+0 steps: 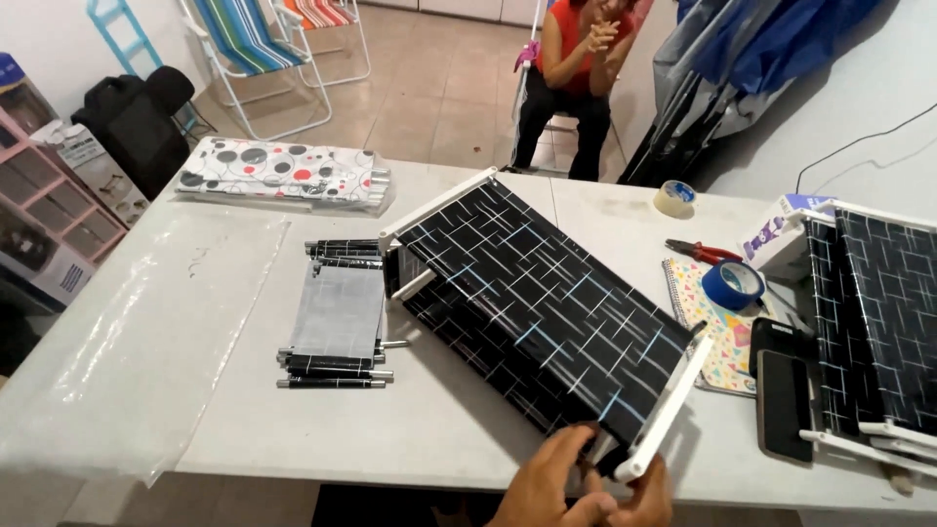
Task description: The person is assembling a multi-tiered storage shelf by manually connecting metal tubes and fabric panels into plastic joints.
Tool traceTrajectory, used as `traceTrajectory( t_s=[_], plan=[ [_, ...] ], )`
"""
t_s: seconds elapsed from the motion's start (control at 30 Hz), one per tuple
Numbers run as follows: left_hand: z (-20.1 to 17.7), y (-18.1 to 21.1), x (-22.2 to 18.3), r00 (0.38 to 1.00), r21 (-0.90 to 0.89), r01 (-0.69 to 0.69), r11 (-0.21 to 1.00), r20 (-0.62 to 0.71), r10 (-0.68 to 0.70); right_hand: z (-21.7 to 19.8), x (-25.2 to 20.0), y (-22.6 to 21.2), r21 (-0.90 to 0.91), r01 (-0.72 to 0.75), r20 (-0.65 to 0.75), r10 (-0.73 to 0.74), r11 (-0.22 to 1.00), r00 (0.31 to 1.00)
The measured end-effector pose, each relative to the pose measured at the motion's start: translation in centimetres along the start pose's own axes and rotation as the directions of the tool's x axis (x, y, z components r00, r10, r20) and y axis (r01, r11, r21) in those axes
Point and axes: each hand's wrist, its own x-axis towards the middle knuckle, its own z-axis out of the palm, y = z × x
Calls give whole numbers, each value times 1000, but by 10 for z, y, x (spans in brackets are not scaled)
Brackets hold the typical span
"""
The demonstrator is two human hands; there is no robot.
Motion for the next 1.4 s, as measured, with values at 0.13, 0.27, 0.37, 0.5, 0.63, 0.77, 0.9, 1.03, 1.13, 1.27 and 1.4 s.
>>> traceTrajectory(
  t_s=[0.13, 0.27, 0.37, 0.5, 0.63, 0.77, 0.9, 1.03, 1.13, 1.27, 1.4],
  plan=[
    [21, 11, -13, 969, -44, 92, 995, -228, -100, -11, 16, -8, 141, -367, 202, 336, 920, 920],
    [43, -47, -5, 863, -29, -72, 997, -503, 47, -21, 27, -12, 108, -961, 678, 688, 256, 260],
    [44, -49, -11, 776, 62, -229, 972, -590, 220, -37, 26, -2, 220, -815, 608, 578, 535, 544],
    [57, -106, -18, 676, 217, -194, 957, -677, 290, -33, 77, 23, 437, -220, 278, 101, 872, 955],
    [8, -36, -49, 763, 149, -100, 984, -623, 172, -34, 98, 23, 496, -389, 473, 134, 776, 871],
    [-17, -92, -48, 884, 97, -47, 994, -459, 86, -29, 111, 9, 404, -305, 505, 68, 863, 861],
    [-36, -55, -52, 880, 135, -167, 977, -427, 209, -5, 128, 24, 418, -389, 693, -12, 821, 721],
    [-29, -72, -42, 847, 231, -78, 970, -498, 186, 20, 120, 56, 567, -556, 643, 95, 608, 760],
    [-44, -50, -43, 878, 129, 129, 983, -476, -52, 14, 109, 64, 708, -539, 564, 94, 456, 821],
    [-73, -59, -26, 915, 2, 40, 999, -401, -36, -8, 97, 40, 574, -389, 466, 104, 721, 879],
    [-100, -64, -5, 884, -85, -19, 996, -466, -23, -14, 90, 30, 407, -215, 497, -18, 888, 868]
  ],
)
